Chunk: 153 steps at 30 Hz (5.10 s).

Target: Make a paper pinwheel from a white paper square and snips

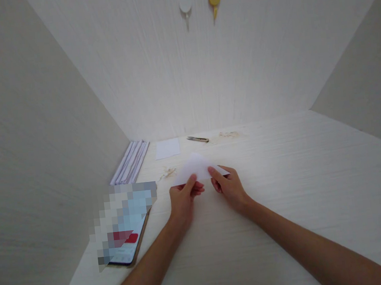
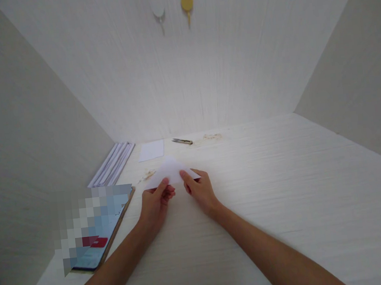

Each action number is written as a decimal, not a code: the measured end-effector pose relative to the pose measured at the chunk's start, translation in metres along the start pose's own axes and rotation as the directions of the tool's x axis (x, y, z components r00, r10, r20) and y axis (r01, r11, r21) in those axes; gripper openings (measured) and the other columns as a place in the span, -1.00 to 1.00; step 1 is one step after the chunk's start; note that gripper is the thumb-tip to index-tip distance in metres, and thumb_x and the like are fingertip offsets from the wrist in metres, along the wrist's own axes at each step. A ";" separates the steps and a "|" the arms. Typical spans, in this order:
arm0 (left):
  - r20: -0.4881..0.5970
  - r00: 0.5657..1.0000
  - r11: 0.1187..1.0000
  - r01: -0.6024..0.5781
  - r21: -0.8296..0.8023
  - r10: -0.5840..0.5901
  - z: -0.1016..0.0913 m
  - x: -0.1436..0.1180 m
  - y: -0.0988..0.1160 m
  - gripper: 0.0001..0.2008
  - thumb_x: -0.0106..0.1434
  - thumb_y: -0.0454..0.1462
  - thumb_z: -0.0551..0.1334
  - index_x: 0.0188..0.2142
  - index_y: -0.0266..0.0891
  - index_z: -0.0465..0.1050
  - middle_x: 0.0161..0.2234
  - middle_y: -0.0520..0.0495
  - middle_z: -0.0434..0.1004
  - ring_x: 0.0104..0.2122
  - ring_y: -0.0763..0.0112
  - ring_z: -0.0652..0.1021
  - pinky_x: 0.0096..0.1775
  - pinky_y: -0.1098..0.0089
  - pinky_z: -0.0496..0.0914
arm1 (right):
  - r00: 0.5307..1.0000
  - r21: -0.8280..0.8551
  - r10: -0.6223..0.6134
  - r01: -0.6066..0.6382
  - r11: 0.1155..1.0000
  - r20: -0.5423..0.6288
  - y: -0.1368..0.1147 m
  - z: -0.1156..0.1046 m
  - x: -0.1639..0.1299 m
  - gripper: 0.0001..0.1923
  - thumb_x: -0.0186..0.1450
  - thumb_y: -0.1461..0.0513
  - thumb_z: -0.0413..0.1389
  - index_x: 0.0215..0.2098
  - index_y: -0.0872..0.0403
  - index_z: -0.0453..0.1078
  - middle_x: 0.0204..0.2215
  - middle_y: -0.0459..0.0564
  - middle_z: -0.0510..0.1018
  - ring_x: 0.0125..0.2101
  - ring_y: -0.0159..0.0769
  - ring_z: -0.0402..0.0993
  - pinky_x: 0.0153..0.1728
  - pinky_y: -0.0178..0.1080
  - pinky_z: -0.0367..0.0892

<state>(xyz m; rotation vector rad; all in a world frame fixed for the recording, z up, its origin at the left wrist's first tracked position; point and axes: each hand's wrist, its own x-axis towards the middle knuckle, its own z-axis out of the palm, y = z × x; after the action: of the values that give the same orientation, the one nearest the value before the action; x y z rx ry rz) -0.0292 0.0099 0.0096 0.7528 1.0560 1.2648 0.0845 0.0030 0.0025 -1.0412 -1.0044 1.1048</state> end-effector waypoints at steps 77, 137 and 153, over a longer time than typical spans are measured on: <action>0.221 0.966 0.953 -0.186 0.239 0.133 -0.011 0.005 -0.006 -0.52 0.11 -0.01 0.03 -0.79 -0.20 0.01 -0.83 0.16 -0.08 -0.77 0.61 0.00 -0.65 0.43 -0.09 | 0.989 0.446 0.140 -0.147 0.883 0.047 -0.006 -0.009 0.008 -0.54 0.03 0.17 0.10 -0.84 0.06 -0.06 -0.93 -0.26 0.02 -0.84 -0.58 -0.15 -0.77 -0.34 -0.23; 0.124 0.984 0.969 -0.149 0.195 0.127 -0.014 0.006 -0.002 -0.53 0.06 -0.08 0.12 -0.81 -0.23 -0.01 -0.86 0.17 -0.06 -0.79 0.67 0.01 -0.67 0.46 -0.14 | 0.962 0.216 0.155 -0.204 0.955 0.223 -0.003 -0.011 0.006 -0.51 0.03 -0.09 0.05 -0.77 0.12 0.20 -0.83 -0.15 0.26 -0.80 -0.54 0.10 -0.75 -0.39 -0.08; 0.168 0.978 0.941 -0.173 0.290 0.127 -0.012 0.003 0.001 -0.52 0.03 -0.04 0.13 -0.83 -0.22 0.00 -0.87 0.19 -0.08 -0.80 0.67 0.01 -0.70 0.49 -0.10 | 0.975 0.321 0.135 -0.186 0.929 0.173 -0.007 -0.015 0.006 -0.49 0.01 0.05 0.13 -0.87 0.09 0.00 -0.92 -0.26 0.02 -0.84 -0.61 -0.17 -0.75 -0.36 -0.28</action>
<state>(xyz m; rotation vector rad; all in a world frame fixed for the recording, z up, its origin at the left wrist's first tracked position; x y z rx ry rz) -0.0405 0.0120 0.0056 1.1641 1.1006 1.1666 0.1011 0.0059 0.0065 -0.7815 -0.8175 1.4507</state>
